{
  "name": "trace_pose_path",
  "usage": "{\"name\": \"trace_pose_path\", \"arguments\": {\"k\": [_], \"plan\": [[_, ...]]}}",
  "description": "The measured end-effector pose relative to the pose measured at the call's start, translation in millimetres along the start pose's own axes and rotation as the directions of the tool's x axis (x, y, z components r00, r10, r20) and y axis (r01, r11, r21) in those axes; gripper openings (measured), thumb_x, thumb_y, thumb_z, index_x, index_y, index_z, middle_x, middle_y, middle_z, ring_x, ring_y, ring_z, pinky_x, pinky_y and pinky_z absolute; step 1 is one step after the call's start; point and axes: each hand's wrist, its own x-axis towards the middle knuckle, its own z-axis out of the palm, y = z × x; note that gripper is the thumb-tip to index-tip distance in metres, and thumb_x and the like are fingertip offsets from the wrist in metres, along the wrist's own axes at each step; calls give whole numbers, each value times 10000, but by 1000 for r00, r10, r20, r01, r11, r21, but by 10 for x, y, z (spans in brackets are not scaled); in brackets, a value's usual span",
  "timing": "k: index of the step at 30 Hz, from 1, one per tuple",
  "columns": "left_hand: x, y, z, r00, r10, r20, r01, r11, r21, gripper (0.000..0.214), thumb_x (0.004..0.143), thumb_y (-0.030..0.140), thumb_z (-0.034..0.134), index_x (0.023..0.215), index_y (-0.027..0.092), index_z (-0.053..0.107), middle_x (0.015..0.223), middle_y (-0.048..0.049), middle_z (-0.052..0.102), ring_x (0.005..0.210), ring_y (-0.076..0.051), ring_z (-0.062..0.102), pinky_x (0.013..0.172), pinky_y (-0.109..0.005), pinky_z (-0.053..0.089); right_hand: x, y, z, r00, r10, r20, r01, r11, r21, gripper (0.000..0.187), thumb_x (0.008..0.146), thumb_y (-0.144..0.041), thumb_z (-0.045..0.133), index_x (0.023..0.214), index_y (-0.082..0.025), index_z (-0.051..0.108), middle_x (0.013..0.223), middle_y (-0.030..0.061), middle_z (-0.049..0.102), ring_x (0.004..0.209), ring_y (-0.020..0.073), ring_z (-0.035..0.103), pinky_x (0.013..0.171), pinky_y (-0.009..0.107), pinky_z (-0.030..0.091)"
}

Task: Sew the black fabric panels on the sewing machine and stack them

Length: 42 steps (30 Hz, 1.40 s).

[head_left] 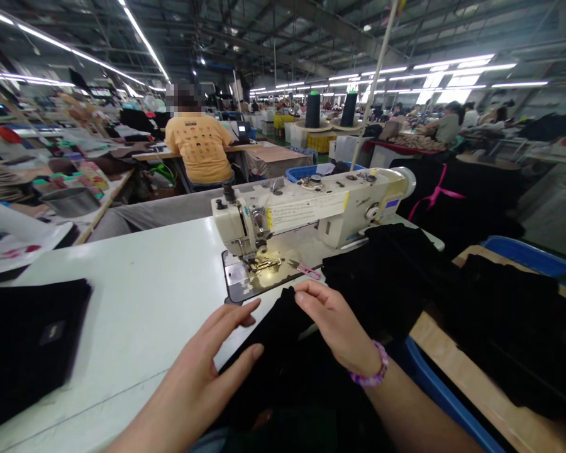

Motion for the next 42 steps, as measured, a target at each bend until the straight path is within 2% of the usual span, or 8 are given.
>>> {"name": "trace_pose_path", "arguments": {"k": [4,7,11,20,24,29,36,42], "plan": [[98,227,91,966,131,-223,-124,991,46,260,905,241,644,1156,255,710,1080,-38,729,962,-150,714,888,-232,579,-50,-65,117,991,-137,-3,135,980,-146,186,906,-353,589,865,-185,661,794,-9,630,746,130,565,710,238,464],[163,333,151,943,171,-287,-163,985,54,204,912,183,627,1083,207,735,1012,-46,739,905,-134,717,843,-204,583,-93,-77,171,981,-194,-26,185,964,-193,184,923,-352,588,880,-191,668,822,-3,664,767,135,601,716,234,489],[224,370,168,935,138,-326,-130,990,46,165,909,179,634,1021,197,754,965,-42,753,857,-136,727,821,-220,600,-127,-83,173,979,-203,-4,199,962,-189,136,906,-327,623,914,-199,670,844,-7,691,771,134,641,706,223,509],[256,340,157,935,124,-332,-114,992,50,147,922,219,632,933,186,775,919,-48,779,807,-152,748,798,-251,625,-155,-178,151,929,-364,70,362,851,-380,141,966,-261,559,971,-225,695,953,14,723,889,155,668,838,247,513],[260,327,148,919,209,-336,-180,977,115,161,929,202,614,953,181,772,926,-66,779,816,-169,746,803,-282,633,-161,-194,154,939,-336,77,338,850,-405,165,974,-261,552,987,-223,712,1008,28,736,930,165,675,877,263,504],[288,267,121,885,356,-299,-321,934,159,172,906,119,616,1000,153,756,951,-88,770,869,-165,736,829,-262,618,-173,-235,156,965,-254,69,261,897,-357,170,956,-271,579,946,-228,743,928,4,752,875,155,688,811,243,521],[256,263,71,940,230,-251,-223,973,55,190,937,138,569,1000,192,740,940,-52,765,858,-148,734,799,-237,610,-138,-208,180,979,-202,-18,186,929,-321,129,848,-316,704,918,-209,726,884,5,747,809,163,688,769,268,540],[219,284,105,955,151,-256,-154,988,9,196,953,169,544,1004,204,730,940,-56,755,857,-161,727,781,-261,605,-116,-159,175,977,-214,24,213,943,-255,128,852,-314,692,927,-212,684,873,-4,709,780,143,665,737,254,537]]}}
